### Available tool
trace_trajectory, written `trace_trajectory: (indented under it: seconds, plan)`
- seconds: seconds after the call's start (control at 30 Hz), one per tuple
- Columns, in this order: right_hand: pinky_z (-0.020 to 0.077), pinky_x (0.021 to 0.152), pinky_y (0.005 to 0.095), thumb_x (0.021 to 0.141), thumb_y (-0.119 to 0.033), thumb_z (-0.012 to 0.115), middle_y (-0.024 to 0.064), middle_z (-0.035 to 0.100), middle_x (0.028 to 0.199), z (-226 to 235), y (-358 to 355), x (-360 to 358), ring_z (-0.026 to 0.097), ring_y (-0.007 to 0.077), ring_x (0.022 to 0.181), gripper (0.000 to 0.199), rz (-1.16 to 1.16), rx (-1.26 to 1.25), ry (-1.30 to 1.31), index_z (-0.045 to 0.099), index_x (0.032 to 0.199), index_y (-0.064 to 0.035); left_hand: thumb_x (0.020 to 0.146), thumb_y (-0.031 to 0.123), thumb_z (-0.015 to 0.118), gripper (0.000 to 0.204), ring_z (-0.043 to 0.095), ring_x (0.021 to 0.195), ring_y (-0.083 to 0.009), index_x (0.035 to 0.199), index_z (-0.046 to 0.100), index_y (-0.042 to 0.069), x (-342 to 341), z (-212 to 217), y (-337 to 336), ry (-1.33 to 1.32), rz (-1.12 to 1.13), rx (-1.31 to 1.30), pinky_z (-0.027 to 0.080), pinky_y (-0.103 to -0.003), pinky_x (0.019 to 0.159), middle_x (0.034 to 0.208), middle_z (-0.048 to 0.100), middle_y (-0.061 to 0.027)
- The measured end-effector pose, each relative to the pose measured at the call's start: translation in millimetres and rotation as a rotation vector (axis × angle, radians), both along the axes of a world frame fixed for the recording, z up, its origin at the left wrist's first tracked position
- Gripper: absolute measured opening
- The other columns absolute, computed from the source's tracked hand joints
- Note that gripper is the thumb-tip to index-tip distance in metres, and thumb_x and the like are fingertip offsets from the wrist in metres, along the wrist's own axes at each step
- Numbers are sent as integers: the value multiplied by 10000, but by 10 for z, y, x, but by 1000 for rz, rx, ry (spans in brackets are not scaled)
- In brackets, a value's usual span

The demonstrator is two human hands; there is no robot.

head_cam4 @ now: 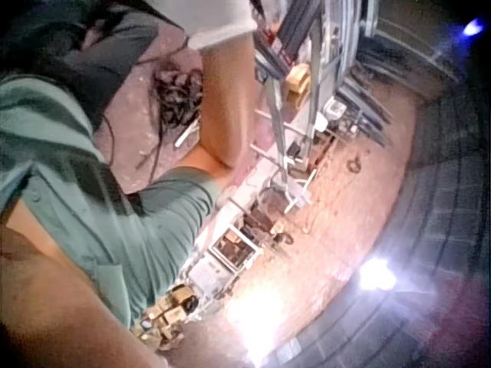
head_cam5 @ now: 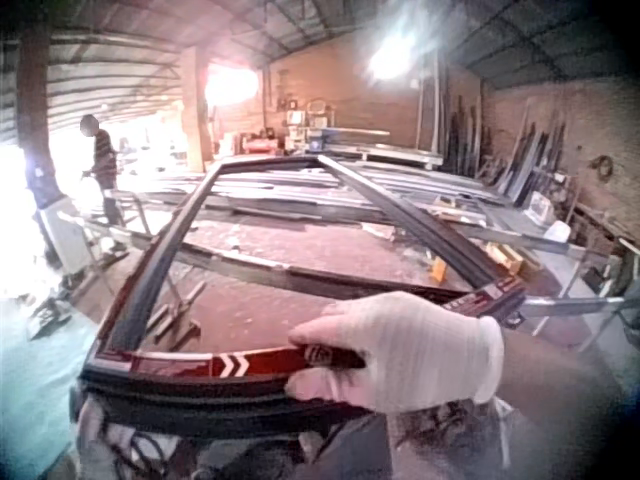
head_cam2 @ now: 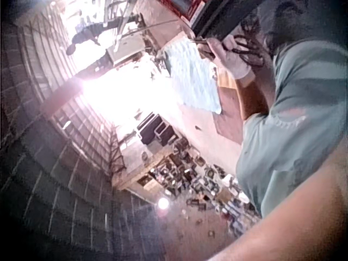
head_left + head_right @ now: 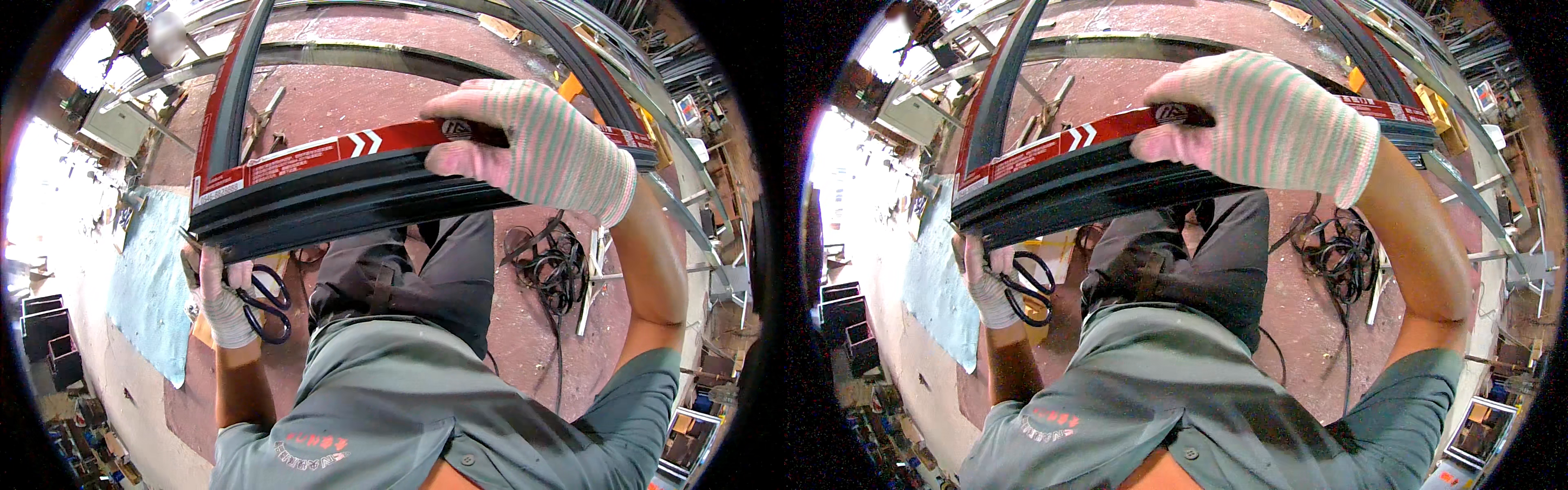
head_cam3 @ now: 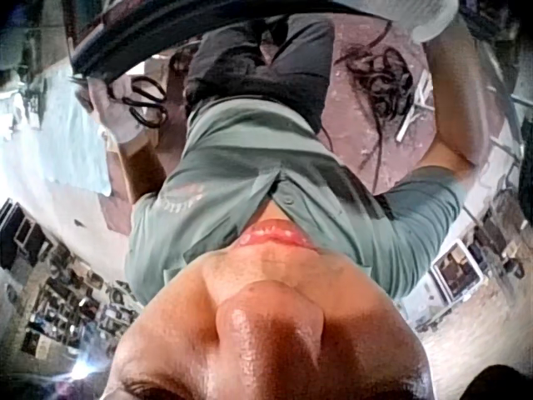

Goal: The person wipes a window frame with a cloth, then uses shears to trim a black rubber seal along the frame's edge. The person repeatedly cuts and removes small pieces of the seal while holding the frame steady.

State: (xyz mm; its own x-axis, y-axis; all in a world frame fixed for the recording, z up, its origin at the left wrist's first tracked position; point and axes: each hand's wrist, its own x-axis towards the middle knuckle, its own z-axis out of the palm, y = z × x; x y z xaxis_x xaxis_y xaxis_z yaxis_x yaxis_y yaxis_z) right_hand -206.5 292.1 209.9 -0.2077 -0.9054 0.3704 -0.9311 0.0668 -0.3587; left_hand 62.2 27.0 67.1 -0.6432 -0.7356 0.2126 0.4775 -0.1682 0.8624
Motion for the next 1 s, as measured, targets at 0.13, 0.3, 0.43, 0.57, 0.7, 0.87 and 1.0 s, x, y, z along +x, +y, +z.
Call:
trace_trajectory:
  seconds: [0.13,0.3,0.43,0.57,0.7,0.87,1.0]
  plan:
    - [533,713,425,890,-431,714,193,698,847,45,-179,126,684,379,800,412,-20,41,-75,728,1031,-44,1023,181,584,58,395,525,-44,1044,629,151,-81,20,53,58,3,11,324,-221,490,724,521,64]
    - [545,708,324,852,-348,802,152,690,824,49,-176,226,677,204,729,424,-115,55,8,714,1100,-16,1023,147,574,45,312,482,-23,1030,605,116,-99,123,149,-32,116,66,250,-206,436,743,518,45]
    - [542,671,329,835,-386,809,144,679,771,81,-220,263,675,212,683,429,-221,137,44,730,1033,-13,1023,162,584,38,327,490,-16,1014,602,129,-104,67,145,-57,189,94,265,-190,433,701,495,71]
    - [543,644,339,813,-418,817,145,677,737,73,-285,316,684,248,651,444,-251,126,197,736,973,-12,1012,202,615,65,352,498,-9,996,596,142,-92,68,93,-37,159,31,281,-181,434,696,491,83]
    - [549,657,347,801,-420,825,163,693,779,63,-292,334,702,269,693,459,-244,82,171,734,973,-4,1014,196,607,66,339,484,-17,991,590,136,-70,42,22,-39,147,11,267,-193,431,681,483,76]
    - [560,700,353,797,-378,837,166,698,822,80,-297,332,701,277,728,461,-237,89,110,724,1022,8,1017,162,580,48,317,466,-23,1008,588,115,-96,72,23,-15,149,51,231,-212,417,670,475,63]
    - [551,810,363,791,-288,834,177,694,984,38,-126,232,692,307,871,490,-127,-20,132,677,1149,6,1024,126,550,35,314,466,-21,1014,578,107,-41,54,-132,93,-19,99,223,-214,414,661,472,62]
